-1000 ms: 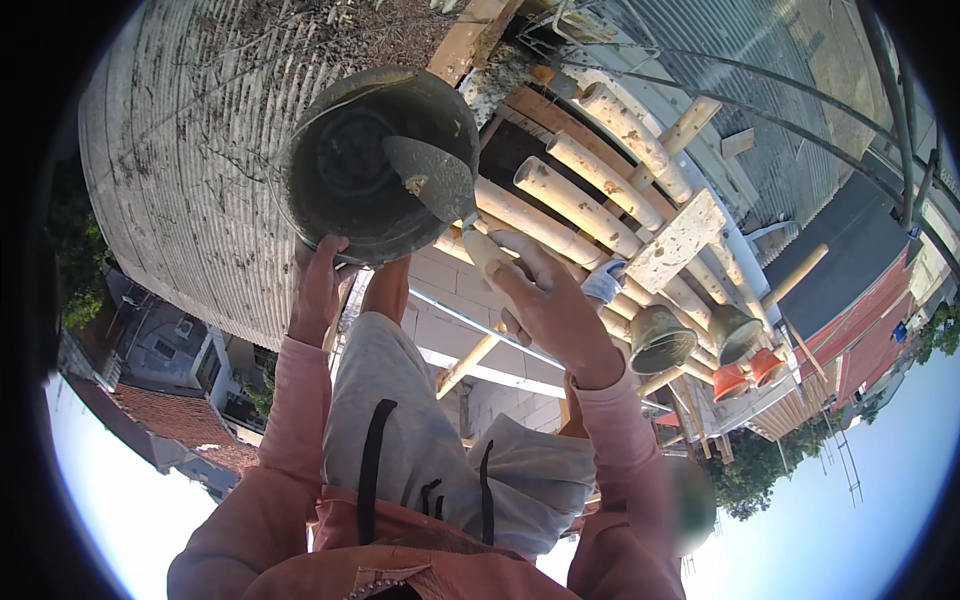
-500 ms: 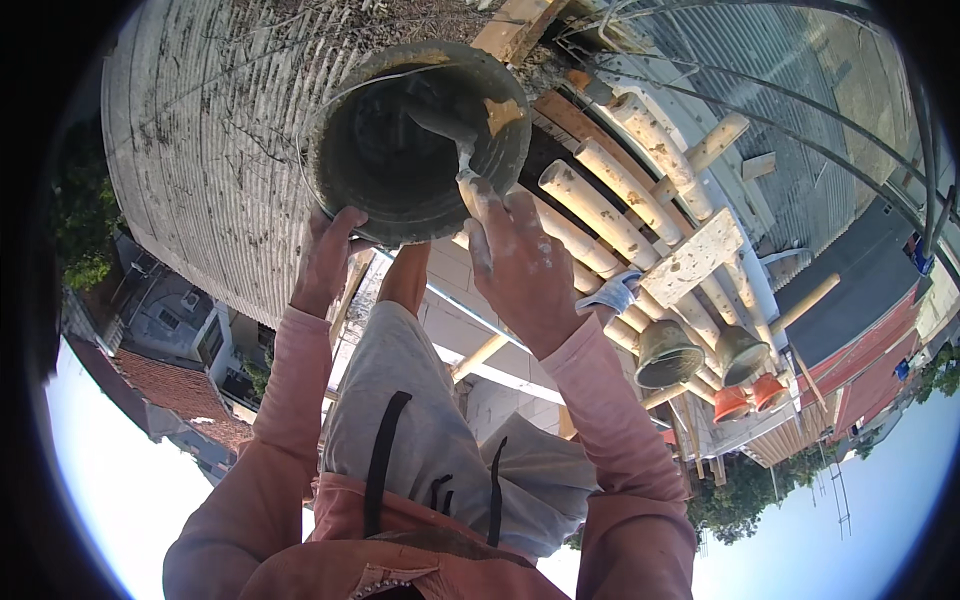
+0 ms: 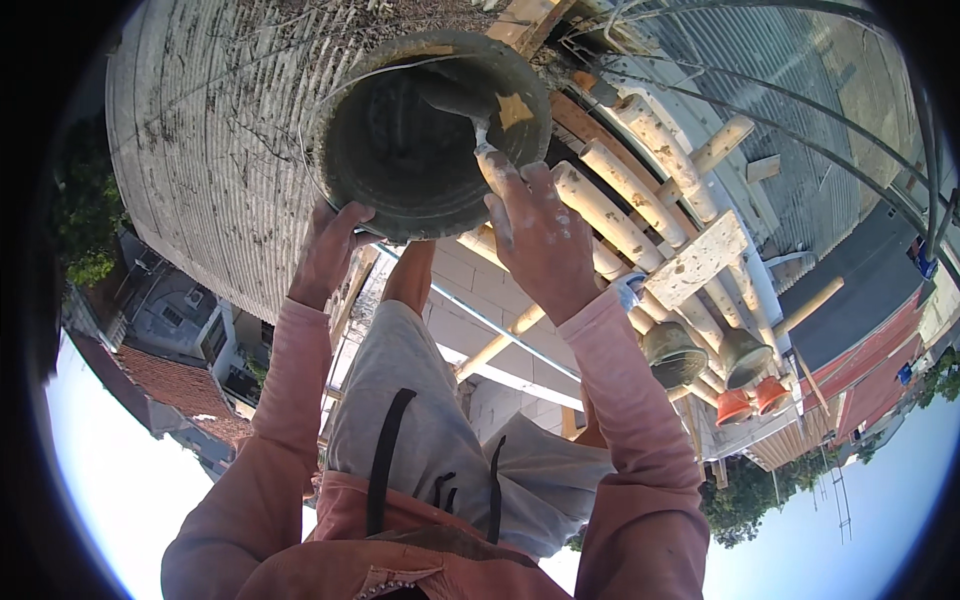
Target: The person applies mortar from a bucket onto a structure using a trowel.
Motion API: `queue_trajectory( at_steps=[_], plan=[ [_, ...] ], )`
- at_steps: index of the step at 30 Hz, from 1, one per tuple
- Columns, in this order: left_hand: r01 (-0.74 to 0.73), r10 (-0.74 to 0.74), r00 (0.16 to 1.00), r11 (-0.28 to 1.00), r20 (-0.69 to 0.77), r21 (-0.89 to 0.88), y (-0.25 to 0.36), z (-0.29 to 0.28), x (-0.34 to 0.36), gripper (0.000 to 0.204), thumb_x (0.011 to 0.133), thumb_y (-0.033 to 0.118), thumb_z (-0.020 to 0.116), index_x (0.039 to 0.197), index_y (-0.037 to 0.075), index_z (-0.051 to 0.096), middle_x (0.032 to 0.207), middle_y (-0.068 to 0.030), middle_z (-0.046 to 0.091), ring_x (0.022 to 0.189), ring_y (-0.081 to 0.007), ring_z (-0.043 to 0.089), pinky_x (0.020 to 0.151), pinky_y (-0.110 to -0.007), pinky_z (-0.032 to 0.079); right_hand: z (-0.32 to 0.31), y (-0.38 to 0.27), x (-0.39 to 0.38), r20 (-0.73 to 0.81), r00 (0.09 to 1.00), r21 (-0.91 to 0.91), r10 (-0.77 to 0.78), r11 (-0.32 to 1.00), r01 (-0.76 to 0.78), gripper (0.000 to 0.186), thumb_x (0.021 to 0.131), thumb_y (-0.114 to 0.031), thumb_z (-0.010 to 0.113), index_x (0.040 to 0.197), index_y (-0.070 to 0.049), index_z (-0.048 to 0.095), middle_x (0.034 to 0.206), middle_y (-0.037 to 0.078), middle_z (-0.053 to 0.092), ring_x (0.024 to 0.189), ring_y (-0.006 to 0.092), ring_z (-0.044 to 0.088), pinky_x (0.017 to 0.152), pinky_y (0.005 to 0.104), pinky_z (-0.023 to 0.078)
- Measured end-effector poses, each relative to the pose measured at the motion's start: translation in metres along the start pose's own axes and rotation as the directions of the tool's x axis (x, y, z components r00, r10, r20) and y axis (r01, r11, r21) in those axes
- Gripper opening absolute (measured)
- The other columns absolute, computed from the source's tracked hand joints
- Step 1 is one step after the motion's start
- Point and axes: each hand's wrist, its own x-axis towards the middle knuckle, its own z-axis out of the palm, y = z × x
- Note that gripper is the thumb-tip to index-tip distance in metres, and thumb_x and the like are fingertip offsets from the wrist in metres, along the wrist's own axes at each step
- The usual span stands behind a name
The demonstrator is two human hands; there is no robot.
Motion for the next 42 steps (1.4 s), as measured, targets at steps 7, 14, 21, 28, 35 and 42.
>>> queue_trajectory(
  at_steps=[7, 14, 21, 28, 35, 42],
  plan=[
    [-0.009, 0.01, 0.999, 1.0, -0.053, 0.022, 0.006, 0.007, -0.005, 0.05, 0.091, 0.015, 0.065, 0.136, -0.001, 0.05, 0.118, -0.0118, 0.066, 0.105, -0.0225, 0.069, 0.092, -0.04, 0.061, -0.013, -0.044, -0.019, 0.129, 0.989, -0.002, -0.072, 0.997, 0.072, 0.047, 0.085, -0.009, 0.072, 0.131, -0.013, 0.064, 0.112, 0.013, 0.062, 0.081, 0.0264, 0.068, 0.061, 0.0367, 0.06],
    [-0.04, 0.047, 0.998, 0.983, -0.034, 0.179, 0.002, -0.011, 0.014, 0.051, 0.092, 0.012, 0.062, 0.14, 0.001, 0.049, 0.123, -0.011, 0.064, 0.105, -0.0204, 0.068, 0.089, -0.038, 0.062, 0.018, -0.029, -0.031, 0.131, 0.958, -0.204, -0.254, 0.939, 0.276, 0.032, 0.085, -0.012, 0.072, 0.117, -0.014, 0.071, 0.112, 0.008, 0.065, 0.074, 0.0205, 0.06, 0.051, 0.0321, 0.055],
    [-0.056, 0.074, 0.995, 0.971, -0.071, 0.231, 0.016, -0.005, 0.008, 0.051, 0.093, 0.013, 0.062, 0.141, 0.002, 0.049, 0.123, -0.0107, 0.065, 0.108, -0.0204, 0.067, 0.088, -0.037, 0.061, -0.009, -0.008, 0.003, -0.082, 0.962, -0.305, -0.26, 0.926, 0.225, 0.035, 0.086, -0.012, 0.07, 0.121, -0.017, 0.071, 0.114, 0.009, 0.065, 0.081, 0.0214, 0.065, 0.052, 0.0325, 0.059],
    [-0.148, 0.172, 0.981, 0.961, -0.086, 0.232, 0.021, -0.001, 0.012, 0.056, 0.091, 0.005, 0.058, 0.145, 0.0, 0.046, 0.116, -0.0098, 0.066, 0.095, -0.0149, 0.06, 0.083, -0.032, 0.054, -0.005, 0.012, -0.012, 0.149, 0.985, -0.291, -0.086, 0.948, 0.127, 0.043, 0.086, -0.007, 0.072, 0.128, -0.012, 0.061, 0.116, 0.009, 0.063, 0.091, 0.0246, 0.07, 0.067, 0.0305, 0.063],
    [-0.333, 0.409, 0.913, 0.756, -0.009, 0.563, 0.033, 0.013, 0.005, 0.086, 0.09, -0.004, 0.054, 0.166, 0.011, 0.019, 0.147, -0.0245, 0.055, 0.121, -0.028, 0.064, 0.098, -0.037, 0.052, -0.02, 0.001, 0.037, -0.091, 0.984, -0.469, -0.152, 0.878, 0.093, 0.029, 0.089, -0.017, 0.071, 0.117, -0.012, 0.063, 0.111, 0.006, 0.063, 0.087, 0.0246, 0.069, 0.062, 0.0317, 0.06],
    [-0.33, 0.415, 0.909, 0.667, 0.034, 0.668, 0.075, 0.03, -0.018, 0.074, 0.1, 0.001, 0.054, 0.165, 0.007, 0.02, 0.155, -0.018, 0.049, 0.136, -0.022, 0.052, 0.113, -0.039, 0.043, -0.009, 0.055, 0.058, 0.094, 0.976, -0.056, -0.194, 0.978, 0.2, 0.037, 0.096, -0.027, 0.071, 0.126, -0.006, 0.065, 0.102, 0.011, 0.07, 0.084, 0.0254, 0.071, 0.075, 0.0378, 0.058]
  ],
)
